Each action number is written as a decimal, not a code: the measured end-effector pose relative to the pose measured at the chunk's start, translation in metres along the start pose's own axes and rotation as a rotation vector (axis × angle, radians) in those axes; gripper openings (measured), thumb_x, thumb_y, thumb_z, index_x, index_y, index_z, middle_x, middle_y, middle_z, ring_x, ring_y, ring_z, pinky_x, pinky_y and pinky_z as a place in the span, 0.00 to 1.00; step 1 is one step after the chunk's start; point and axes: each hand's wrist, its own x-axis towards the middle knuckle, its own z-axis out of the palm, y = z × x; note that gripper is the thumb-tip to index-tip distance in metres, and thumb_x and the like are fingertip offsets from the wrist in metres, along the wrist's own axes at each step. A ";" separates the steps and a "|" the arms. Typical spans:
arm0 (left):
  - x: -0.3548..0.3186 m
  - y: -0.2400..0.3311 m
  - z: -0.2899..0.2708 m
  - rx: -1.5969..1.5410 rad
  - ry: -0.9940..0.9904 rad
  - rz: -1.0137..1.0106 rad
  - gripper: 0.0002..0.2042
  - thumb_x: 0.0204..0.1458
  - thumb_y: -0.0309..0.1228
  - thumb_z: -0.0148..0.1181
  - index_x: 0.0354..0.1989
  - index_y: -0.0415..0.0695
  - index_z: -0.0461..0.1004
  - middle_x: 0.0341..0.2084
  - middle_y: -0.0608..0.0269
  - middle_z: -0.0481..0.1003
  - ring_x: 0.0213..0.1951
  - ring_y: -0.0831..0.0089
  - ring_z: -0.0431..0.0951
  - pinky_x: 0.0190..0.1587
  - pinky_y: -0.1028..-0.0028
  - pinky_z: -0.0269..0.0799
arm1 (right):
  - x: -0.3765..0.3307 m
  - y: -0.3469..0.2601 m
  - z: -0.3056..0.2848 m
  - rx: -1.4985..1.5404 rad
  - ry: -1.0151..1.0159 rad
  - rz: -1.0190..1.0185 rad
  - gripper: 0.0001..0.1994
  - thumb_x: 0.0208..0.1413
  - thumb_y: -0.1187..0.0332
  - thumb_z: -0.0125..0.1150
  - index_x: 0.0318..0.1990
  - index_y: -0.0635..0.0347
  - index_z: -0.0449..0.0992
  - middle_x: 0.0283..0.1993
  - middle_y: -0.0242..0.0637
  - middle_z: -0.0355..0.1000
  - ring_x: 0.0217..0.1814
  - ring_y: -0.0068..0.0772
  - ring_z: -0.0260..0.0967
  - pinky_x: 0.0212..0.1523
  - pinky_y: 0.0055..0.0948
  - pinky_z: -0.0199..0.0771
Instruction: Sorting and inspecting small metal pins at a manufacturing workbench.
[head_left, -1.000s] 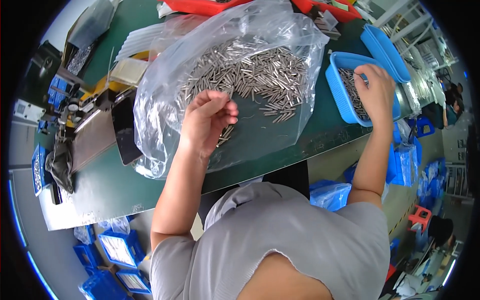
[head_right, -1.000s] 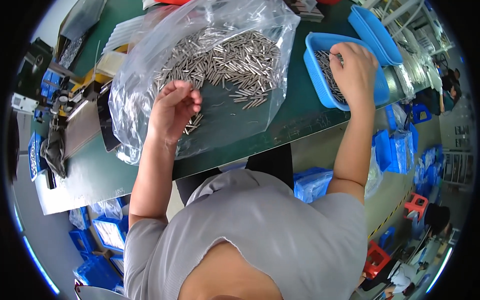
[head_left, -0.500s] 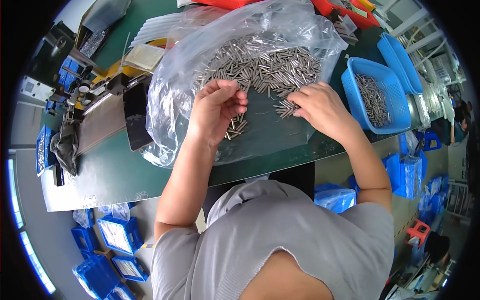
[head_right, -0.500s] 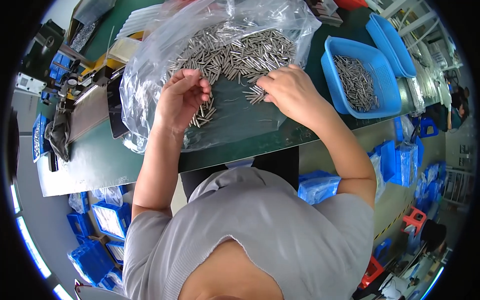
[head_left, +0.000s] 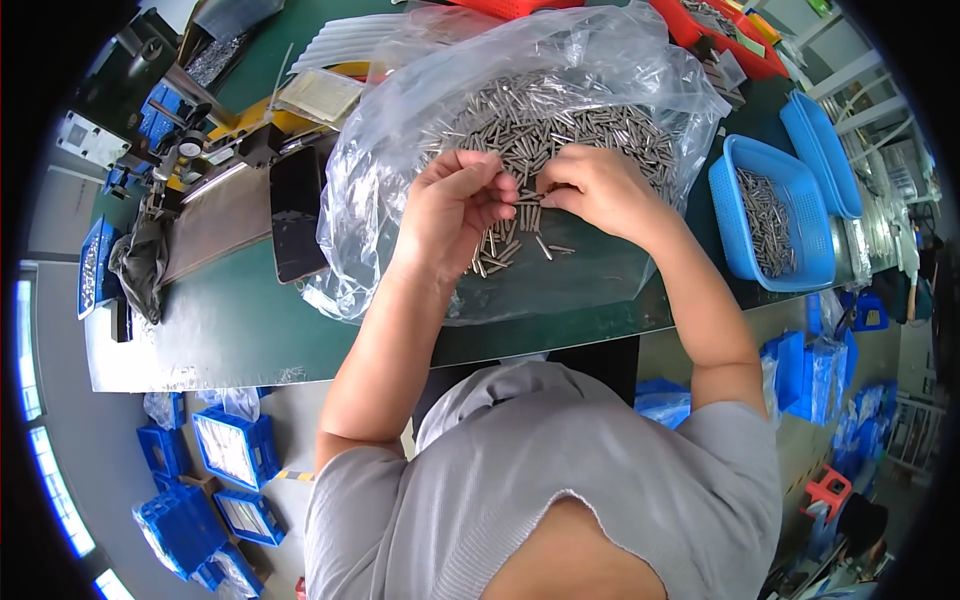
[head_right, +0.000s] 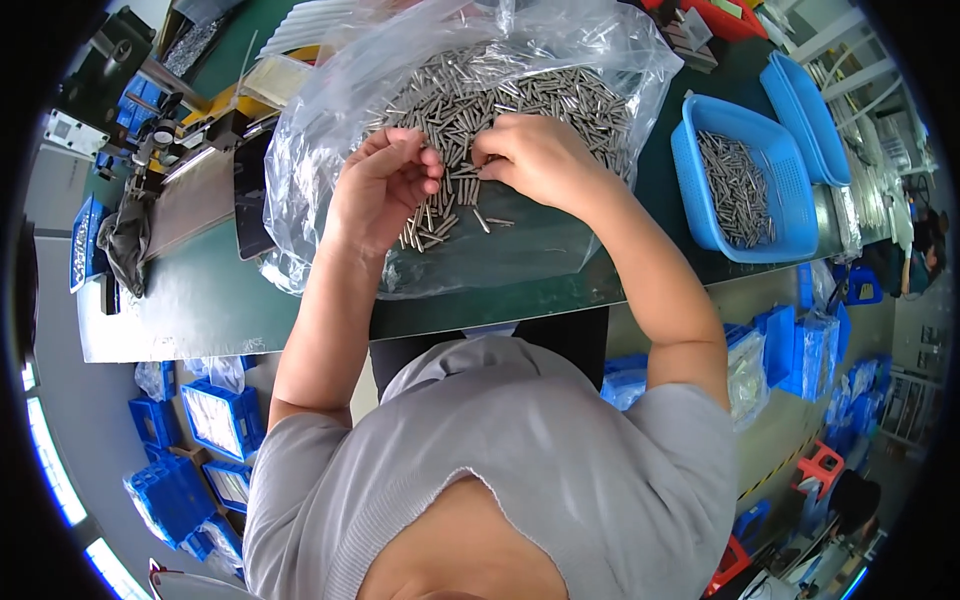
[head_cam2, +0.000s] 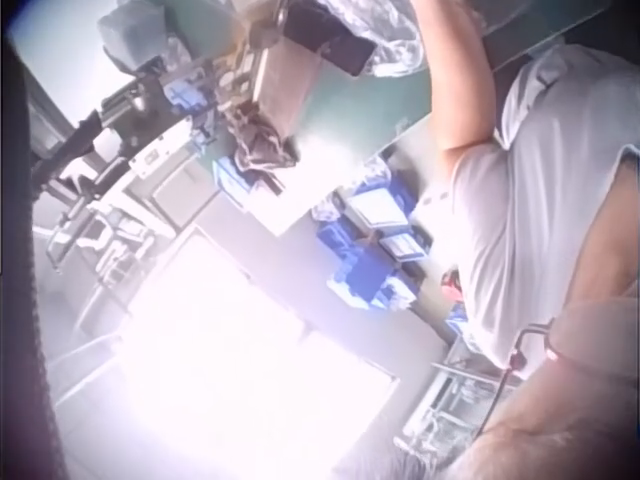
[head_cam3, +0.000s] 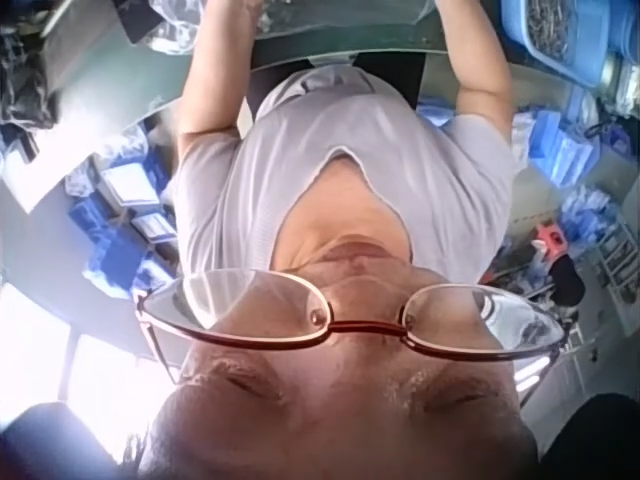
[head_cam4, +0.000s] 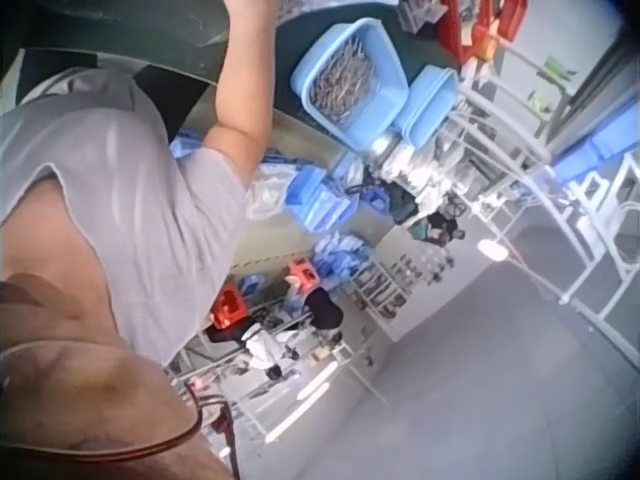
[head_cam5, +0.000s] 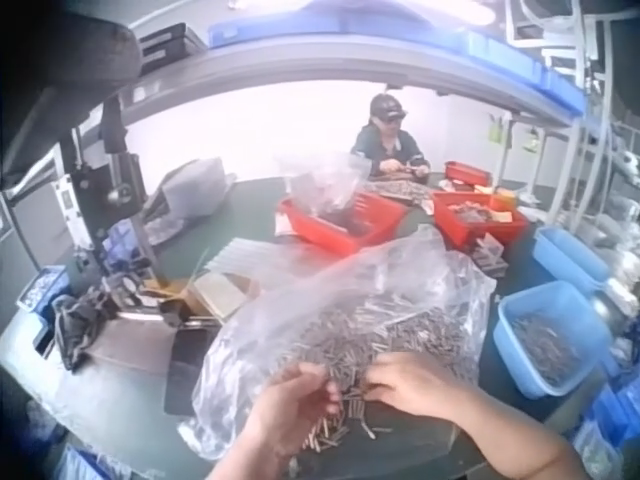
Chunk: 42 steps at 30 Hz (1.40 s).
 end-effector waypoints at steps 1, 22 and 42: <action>0.000 0.000 0.000 0.003 0.007 -0.004 0.03 0.53 0.26 0.53 0.31 0.40 0.68 0.23 0.58 0.74 0.24 0.71 0.75 0.27 0.76 0.73 | -0.002 0.004 0.002 0.070 0.029 -0.011 0.05 0.43 0.66 0.62 0.29 0.52 0.76 0.28 0.34 0.69 0.35 0.37 0.69 0.33 0.34 0.69; 0.004 -0.018 -0.001 -0.065 -0.214 -0.205 0.04 0.54 0.23 0.50 0.35 0.36 0.69 0.29 0.52 0.75 0.31 0.67 0.77 0.33 0.72 0.77 | -0.010 -0.005 -0.004 1.121 0.134 0.187 0.06 0.52 0.74 0.58 0.36 0.65 0.75 0.30 0.32 0.73 0.27 0.18 0.68 0.30 0.16 0.69; 0.008 -0.010 -0.006 -0.056 -0.019 -0.048 0.03 0.54 0.25 0.51 0.31 0.39 0.70 0.24 0.55 0.74 0.26 0.68 0.76 0.30 0.74 0.75 | -0.009 0.019 -0.009 1.600 -0.064 0.394 0.06 0.53 0.69 0.54 0.36 0.61 0.70 0.24 0.25 0.63 0.23 0.17 0.59 0.25 0.20 0.61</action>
